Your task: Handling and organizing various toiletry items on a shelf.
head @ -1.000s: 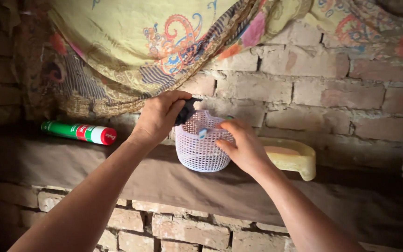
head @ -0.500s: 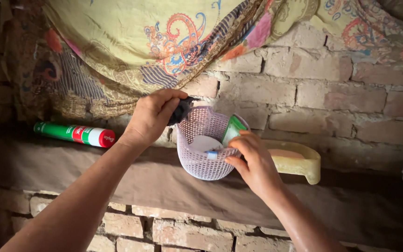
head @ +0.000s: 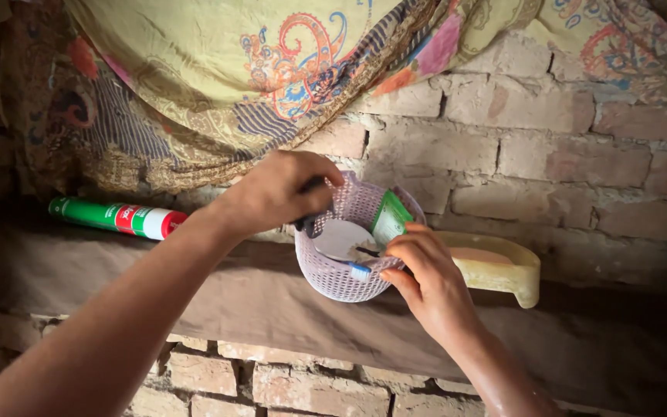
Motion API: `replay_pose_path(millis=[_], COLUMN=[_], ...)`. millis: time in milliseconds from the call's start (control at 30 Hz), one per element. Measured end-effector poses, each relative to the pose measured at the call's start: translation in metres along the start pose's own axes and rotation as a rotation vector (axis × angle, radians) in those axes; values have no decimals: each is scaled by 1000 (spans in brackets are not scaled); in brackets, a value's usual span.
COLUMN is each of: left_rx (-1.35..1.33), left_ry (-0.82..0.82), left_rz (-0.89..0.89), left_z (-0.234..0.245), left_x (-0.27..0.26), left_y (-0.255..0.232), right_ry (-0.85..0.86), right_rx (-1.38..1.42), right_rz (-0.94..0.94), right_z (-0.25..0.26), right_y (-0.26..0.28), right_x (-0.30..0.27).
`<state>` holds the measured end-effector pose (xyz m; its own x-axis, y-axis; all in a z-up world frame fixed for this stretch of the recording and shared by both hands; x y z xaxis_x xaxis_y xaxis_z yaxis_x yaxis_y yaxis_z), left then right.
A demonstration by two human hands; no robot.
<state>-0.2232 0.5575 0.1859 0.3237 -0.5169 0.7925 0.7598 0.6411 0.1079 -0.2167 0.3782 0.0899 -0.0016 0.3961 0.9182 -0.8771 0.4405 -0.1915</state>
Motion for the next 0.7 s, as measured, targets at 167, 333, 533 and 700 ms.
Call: replay_pose_path(millis=[167,333,533,700], left_rx=[191,434,513,113], left_ry=[402,772,1043,1011], left_rz=[-25,84,208,59], left_z=[-57,-106,-151,-177], left_x=[17,19,8,3], left_y=[7,17,47,46], right_ry=[25,49,52,47], right_rx=[12,1,0,19], right_rz=[-17,-7,-1,-9], right_z=[-3,-4,-4,-2], right_y=[-5,-6,-5,-7], right_x=[2,4,6,5])
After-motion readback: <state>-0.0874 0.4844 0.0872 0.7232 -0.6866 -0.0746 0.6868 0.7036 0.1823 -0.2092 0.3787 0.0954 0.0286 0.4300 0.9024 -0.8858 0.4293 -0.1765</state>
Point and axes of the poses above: each hand's wrist, its own x-axis towards the middle knuckle, its own z-axis out of the back of the hand, y = z × x, the point moved 10 cm from there along x, towards the middle knuckle, and after that the axes turned 1 degree about x, right-handed, at the moved point
